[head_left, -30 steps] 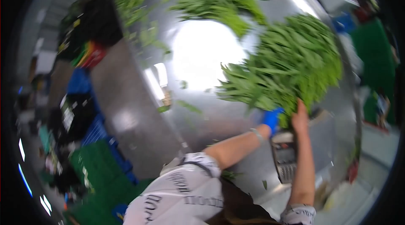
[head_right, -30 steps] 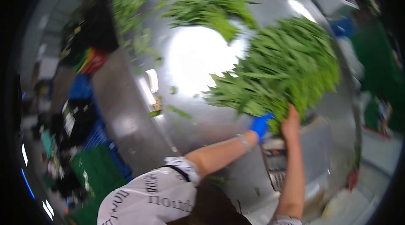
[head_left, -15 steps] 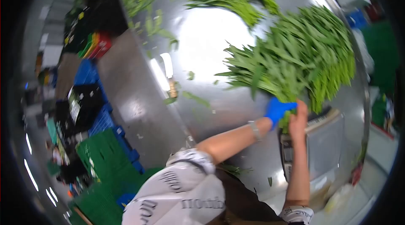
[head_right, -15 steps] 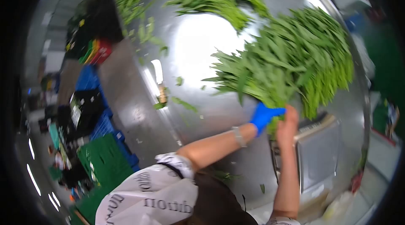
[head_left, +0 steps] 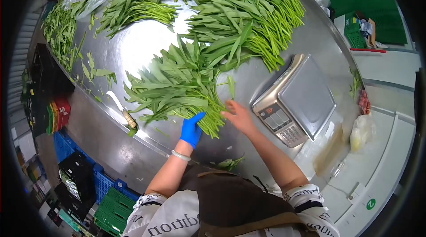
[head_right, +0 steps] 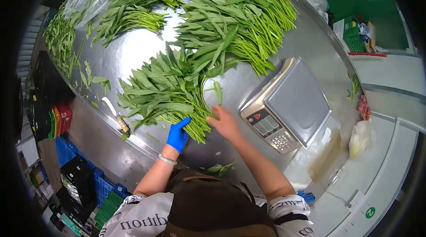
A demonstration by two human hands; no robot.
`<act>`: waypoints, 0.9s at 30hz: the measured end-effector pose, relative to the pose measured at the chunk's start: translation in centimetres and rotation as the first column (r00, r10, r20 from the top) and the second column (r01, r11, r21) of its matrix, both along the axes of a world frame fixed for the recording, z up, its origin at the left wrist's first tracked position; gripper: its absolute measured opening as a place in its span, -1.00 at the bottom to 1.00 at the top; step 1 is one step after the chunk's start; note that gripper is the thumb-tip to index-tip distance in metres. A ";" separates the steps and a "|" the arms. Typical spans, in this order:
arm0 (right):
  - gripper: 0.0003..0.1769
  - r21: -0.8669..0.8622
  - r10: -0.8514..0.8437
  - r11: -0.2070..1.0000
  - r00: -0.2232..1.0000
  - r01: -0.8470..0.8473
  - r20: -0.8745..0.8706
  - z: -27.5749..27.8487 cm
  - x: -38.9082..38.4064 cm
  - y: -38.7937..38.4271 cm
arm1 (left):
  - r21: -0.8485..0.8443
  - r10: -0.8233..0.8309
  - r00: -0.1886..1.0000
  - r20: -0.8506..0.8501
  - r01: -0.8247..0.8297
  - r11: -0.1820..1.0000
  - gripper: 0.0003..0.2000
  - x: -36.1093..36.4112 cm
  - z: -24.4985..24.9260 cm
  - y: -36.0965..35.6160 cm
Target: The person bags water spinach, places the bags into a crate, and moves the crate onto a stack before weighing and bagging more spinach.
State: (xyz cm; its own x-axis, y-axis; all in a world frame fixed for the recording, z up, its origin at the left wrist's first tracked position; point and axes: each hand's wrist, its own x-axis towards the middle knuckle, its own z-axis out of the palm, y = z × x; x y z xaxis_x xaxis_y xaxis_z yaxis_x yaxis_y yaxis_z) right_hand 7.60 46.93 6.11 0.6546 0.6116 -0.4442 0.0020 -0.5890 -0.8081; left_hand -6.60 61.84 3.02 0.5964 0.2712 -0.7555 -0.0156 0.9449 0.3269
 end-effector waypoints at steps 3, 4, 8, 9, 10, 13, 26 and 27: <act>-0.39 0.038 0.044 0.999 0.927 -0.032 -0.372 -2.1 -1.0 2.3 | -0.014 -0.001 1.000 0.014 0.001 1.000 -0.59 -0.2 1.1 -0.4; -0.38 0.047 0.066 0.998 0.883 -0.050 -0.464 -2.2 -1.1 3.2 | -0.019 -0.021 1.000 0.000 0.021 1.000 -0.59 -0.1 1.2 -0.1; -0.35 0.139 0.111 0.990 0.803 -0.035 -0.586 0.9 -2.4 5.4 | 0.128 -0.089 0.995 -0.040 0.093 0.987 -0.57 -0.2 2.8 0.8; -0.37 0.077 0.165 0.986 0.859 -0.146 -0.485 2.5 -2.2 5.5 | 0.154 -0.097 0.993 -0.063 0.106 0.982 -0.58 -0.1 5.3 1.1; -0.37 0.082 0.216 0.976 0.905 -0.200 -0.366 3.8 -2.3 5.3 | 0.254 -0.133 0.988 -0.081 0.150 0.956 -0.58 -0.3 7.0 1.3; -0.43 0.143 0.232 0.968 0.956 -0.208 -0.177 8.7 -4.1 4.5 | 0.485 -0.211 0.970 -0.125 0.245 0.840 -0.59 -2.3 10.9 1.1; -0.59 -0.112 -0.244 0.864 0.213 0.491 -0.946 2.5 -8.5 0.4 | -0.169 -0.186 0.982 -0.024 0.179 0.969 -0.64 -6.1 3.6 1.4; -0.59 -0.108 -0.257 0.877 0.267 0.468 -0.929 2.8 -8.5 0.8 | -0.135 -0.194 0.980 -0.047 0.186 0.973 -0.61 -5.9 3.7 1.2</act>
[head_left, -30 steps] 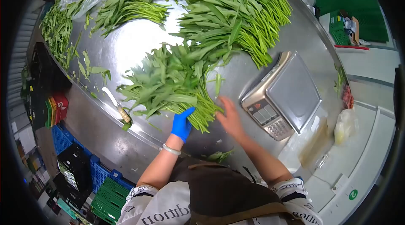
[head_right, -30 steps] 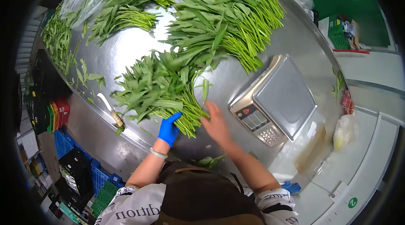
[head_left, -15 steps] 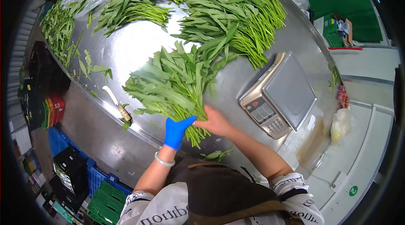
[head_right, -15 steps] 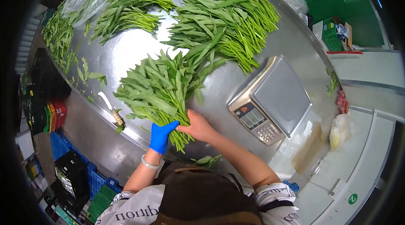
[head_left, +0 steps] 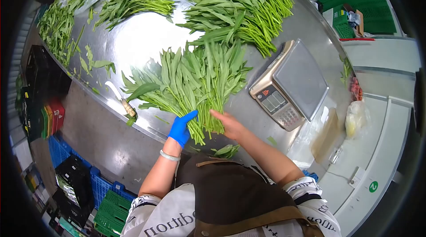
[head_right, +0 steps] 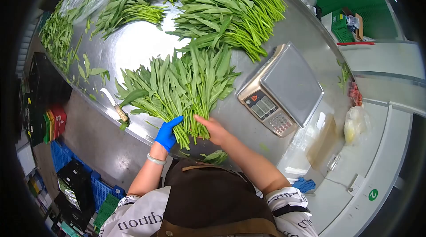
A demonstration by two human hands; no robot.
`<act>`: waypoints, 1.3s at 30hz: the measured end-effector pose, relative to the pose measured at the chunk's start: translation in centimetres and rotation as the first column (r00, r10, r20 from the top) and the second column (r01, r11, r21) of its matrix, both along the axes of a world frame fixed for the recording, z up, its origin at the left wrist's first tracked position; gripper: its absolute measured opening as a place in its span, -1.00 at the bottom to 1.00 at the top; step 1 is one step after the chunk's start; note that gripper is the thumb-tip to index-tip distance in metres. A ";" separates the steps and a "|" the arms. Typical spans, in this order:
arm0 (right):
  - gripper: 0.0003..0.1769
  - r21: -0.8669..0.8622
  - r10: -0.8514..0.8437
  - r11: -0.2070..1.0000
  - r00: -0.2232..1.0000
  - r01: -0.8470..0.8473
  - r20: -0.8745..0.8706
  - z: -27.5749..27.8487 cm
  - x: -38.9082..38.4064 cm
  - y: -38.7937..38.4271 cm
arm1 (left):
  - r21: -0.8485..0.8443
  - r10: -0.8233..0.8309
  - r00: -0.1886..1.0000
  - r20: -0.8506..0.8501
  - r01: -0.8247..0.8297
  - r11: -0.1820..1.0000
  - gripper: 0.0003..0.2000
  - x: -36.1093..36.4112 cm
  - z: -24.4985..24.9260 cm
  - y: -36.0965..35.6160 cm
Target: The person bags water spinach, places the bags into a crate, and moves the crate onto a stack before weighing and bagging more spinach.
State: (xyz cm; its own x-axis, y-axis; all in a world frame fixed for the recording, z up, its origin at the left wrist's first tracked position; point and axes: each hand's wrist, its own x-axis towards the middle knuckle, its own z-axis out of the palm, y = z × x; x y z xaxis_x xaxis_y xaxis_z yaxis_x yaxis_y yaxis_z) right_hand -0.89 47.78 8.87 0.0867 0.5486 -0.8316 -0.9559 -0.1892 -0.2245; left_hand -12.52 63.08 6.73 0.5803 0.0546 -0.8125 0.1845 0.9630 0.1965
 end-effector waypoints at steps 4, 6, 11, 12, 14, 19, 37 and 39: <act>-0.62 -0.123 0.200 0.977 0.947 -0.174 0.251 0.5 -0.9 1.3 | 0.096 -0.050 0.995 0.090 0.041 0.995 -0.60 0.4 -0.3 -0.6; -0.64 -0.140 0.260 0.965 0.881 -0.221 0.397 1.5 -1.1 1.3 | 0.224 -0.085 0.991 0.103 0.060 0.973 -0.59 0.1 1.8 -0.6; -0.63 -0.095 0.304 0.947 0.762 -0.307 0.572 2.9 -2.8 -1.9 | 0.462 -0.113 0.990 0.081 0.063 0.885 -0.60 -1.6 6.3 -3.5; -0.62 -0.155 0.348 0.936 0.773 -0.316 0.529 0.9 -3.3 -2.9 | 0.414 -0.158 0.985 0.065 0.118 0.903 -0.59 -2.7 4.0 -4.1; -0.61 -0.181 0.287 0.958 0.699 -0.223 0.655 1.0 -5.2 -3.6 | 0.366 -0.127 0.992 0.021 0.110 0.924 -0.64 -3.1 4.2 -5.2; -0.51 0.046 0.228 0.945 0.751 -0.324 0.619 6.7 -3.4 -5.5 | 0.472 -0.056 0.996 0.074 0.014 0.882 -0.57 -2.0 9.8 -8.1; -0.68 -0.203 -0.155 0.881 0.666 0.427 0.729 6.8 18.2 -26.6 | 0.636 -0.767 0.625 0.146 0.535 0.557 -0.58 31.0 4.7 -25.6; -0.50 -0.240 -0.056 0.903 0.652 0.356 0.756 6.6 17.9 -27.1 | 0.760 -0.736 0.676 0.014 0.472 0.448 -0.55 30.2 4.9 -26.5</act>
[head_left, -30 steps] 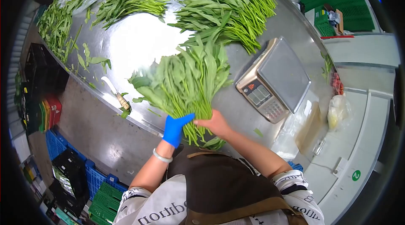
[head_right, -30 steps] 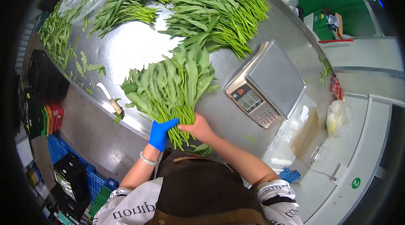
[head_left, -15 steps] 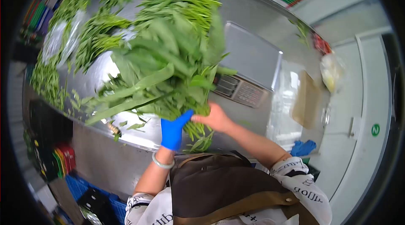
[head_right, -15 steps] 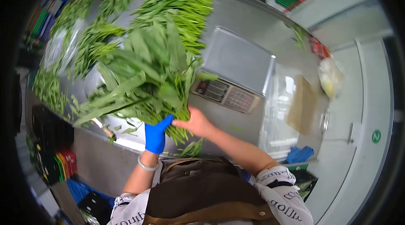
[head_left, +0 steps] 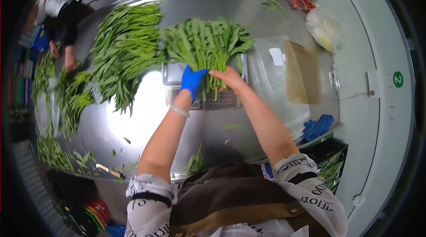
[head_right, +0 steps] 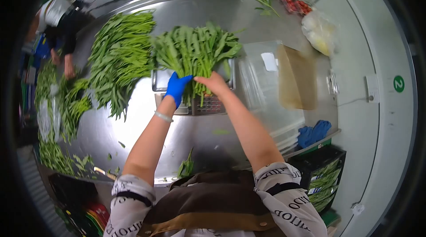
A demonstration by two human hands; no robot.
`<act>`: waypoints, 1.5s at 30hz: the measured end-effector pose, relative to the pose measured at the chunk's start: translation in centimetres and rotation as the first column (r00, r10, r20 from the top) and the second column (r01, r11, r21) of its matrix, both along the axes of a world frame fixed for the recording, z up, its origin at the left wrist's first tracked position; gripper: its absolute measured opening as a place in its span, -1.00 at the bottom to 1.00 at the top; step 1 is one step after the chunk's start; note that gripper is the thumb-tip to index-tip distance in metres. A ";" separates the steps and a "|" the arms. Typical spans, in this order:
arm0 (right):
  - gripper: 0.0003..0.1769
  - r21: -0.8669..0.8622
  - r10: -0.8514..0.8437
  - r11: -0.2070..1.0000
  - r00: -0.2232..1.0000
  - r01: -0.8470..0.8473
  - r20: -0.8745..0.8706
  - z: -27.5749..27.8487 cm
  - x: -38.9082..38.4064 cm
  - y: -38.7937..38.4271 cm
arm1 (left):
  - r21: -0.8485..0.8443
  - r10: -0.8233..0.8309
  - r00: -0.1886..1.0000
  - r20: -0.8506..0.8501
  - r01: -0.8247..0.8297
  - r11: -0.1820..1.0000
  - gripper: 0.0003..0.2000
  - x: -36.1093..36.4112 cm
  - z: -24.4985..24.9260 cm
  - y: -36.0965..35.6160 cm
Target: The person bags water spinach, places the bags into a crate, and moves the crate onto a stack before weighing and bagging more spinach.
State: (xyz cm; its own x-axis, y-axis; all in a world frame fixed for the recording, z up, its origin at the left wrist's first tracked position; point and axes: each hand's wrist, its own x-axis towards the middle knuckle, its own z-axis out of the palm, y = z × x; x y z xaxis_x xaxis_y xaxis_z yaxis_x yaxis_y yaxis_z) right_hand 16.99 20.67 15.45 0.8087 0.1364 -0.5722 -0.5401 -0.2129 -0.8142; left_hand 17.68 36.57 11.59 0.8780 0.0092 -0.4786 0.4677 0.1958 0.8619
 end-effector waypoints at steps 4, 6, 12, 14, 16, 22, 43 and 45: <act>-0.41 -0.486 0.082 0.874 0.977 0.025 0.197 4.7 -2.9 -2.1 | 0.034 -0.049 0.987 0.150 0.044 0.998 -0.40 -2.9 2.7 0.8; -0.40 -0.601 0.147 0.763 0.841 0.239 0.521 2.8 -4.7 -5.4 | 0.303 0.015 0.973 0.229 -0.086 0.949 -0.33 -5.3 0.8 2.4; -0.42 -0.968 0.331 0.169 0.914 0.187 0.234 -4.9 -9.1 -21.2 | 0.766 -0.207 0.905 0.371 -0.173 0.619 -0.48 -16.6 -2.2 8.1; -0.41 -0.986 0.347 0.058 0.923 0.156 0.166 -7.9 -10.7 -25.5 | 0.776 -0.326 0.904 0.276 -0.009 0.630 -0.46 -20.6 -3.3 8.2; -0.52 -0.999 0.318 0.001 0.947 0.036 0.034 -9.0 -11.6 -27.6 | 0.824 -0.625 0.773 0.109 0.281 0.491 -0.43 -23.4 -2.6 7.4; -0.78 -0.972 0.425 -0.237 0.899 -0.003 -0.106 -11.7 -10.8 -33.0 | 0.910 -0.916 0.401 0.024 0.371 0.186 -0.62 -29.9 -5.8 8.4; -0.36 0.028 -0.256 0.967 0.963 0.254 0.080 -3.7 -1.3 -3.4 | 0.190 0.061 0.998 -0.021 -0.056 0.980 -0.35 -0.4 -0.1 3.0; -0.46 0.234 -0.347 0.917 0.935 0.323 0.069 -4.4 0.2 0.0 | 0.309 0.084 0.996 0.004 -0.081 0.948 -0.34 1.7 -1.7 0.2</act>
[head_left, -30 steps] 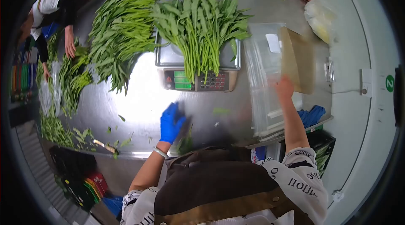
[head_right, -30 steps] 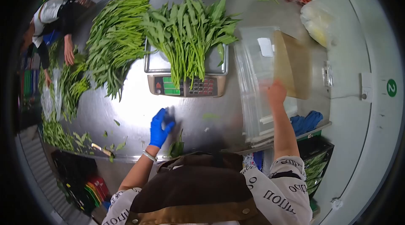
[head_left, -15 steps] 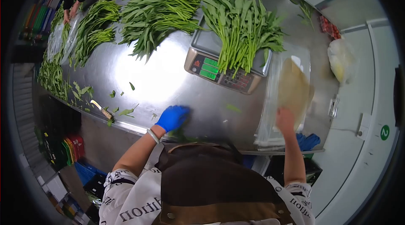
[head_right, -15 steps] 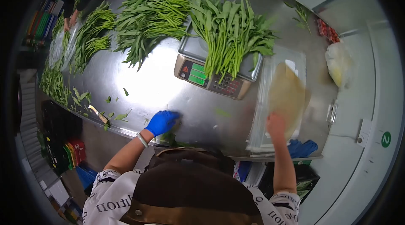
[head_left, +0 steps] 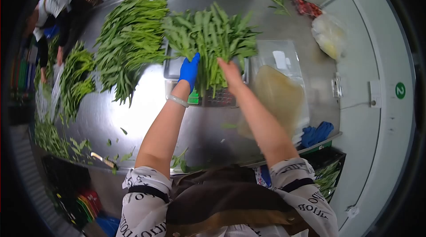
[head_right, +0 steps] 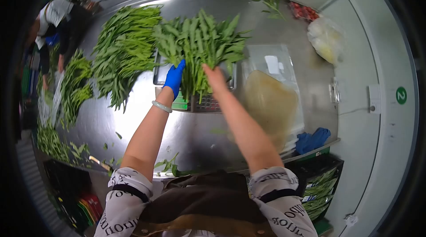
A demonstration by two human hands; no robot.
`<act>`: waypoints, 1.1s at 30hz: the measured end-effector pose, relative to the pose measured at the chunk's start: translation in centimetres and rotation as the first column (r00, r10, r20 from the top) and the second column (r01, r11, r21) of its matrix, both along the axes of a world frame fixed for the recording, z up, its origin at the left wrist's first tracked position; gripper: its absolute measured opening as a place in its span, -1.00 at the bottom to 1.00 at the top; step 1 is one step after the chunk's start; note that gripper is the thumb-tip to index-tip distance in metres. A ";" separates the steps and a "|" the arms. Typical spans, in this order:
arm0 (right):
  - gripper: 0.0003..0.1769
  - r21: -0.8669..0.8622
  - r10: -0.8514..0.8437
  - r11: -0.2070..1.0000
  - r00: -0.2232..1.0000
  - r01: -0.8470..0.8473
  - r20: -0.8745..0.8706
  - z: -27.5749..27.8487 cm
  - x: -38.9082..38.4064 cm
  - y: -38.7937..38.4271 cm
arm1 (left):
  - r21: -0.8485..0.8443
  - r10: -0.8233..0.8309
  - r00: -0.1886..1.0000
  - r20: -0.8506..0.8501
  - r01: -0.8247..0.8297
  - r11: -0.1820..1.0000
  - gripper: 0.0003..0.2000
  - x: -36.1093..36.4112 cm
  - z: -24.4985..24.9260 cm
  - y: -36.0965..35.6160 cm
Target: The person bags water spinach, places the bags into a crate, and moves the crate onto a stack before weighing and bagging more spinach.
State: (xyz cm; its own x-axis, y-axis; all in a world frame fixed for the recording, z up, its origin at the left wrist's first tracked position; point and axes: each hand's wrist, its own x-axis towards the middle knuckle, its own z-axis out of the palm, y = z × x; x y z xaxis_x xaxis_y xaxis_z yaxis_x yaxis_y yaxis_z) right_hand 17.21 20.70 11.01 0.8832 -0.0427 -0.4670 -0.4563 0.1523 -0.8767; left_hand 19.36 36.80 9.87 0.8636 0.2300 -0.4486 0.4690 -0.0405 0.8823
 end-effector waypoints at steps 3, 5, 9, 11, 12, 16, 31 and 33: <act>-0.49 -0.538 0.013 0.840 0.988 0.074 0.155 -3.9 0.9 3.4 | 0.027 -0.069 0.995 0.071 0.067 0.997 -0.44 0.9 0.1 -3.2; -0.53 -0.512 -0.023 0.838 0.950 0.189 0.313 0.5 -1.1 2.4 | 0.053 -0.091 0.972 0.215 0.082 0.995 -0.54 0.3 -0.5 -5.2; -0.50 -0.412 -0.137 0.847 0.888 0.335 0.439 7.6 -6.7 -4.7 | -0.048 -0.144 0.880 0.454 0.185 0.982 -0.59 -5.5 7.9 -13.4; -0.50 -0.400 -0.191 0.829 0.870 0.391 0.455 8.2 -9.8 -8.8 | 0.015 -0.208 0.834 0.510 0.234 0.972 -0.60 -8.1 8.6 -17.6; -0.50 -0.401 -0.216 0.810 0.854 0.427 0.473 7.4 -11.6 -10.9 | 0.027 -0.226 0.825 0.518 0.248 0.968 -0.59 -9.6 8.5 -20.0; -0.53 -0.466 -0.274 0.775 0.891 0.427 0.361 0.8 -18.9 -18.5 | 0.064 -0.445 0.824 0.350 0.453 0.889 -0.54 -15.6 2.7 -26.3; -0.57 -0.523 -0.306 0.794 0.947 0.309 0.096 -10.9 -32.5 -33.5 | -0.094 -0.328 0.943 -0.060 0.322 0.942 -0.65 -21.6 -9.1 -18.9; -0.65 -0.546 -0.365 0.769 0.930 0.332 0.052 -11.5 -33.3 -35.2 | -0.169 -0.361 0.929 -0.087 0.343 0.924 -0.71 -21.1 -8.8 -19.2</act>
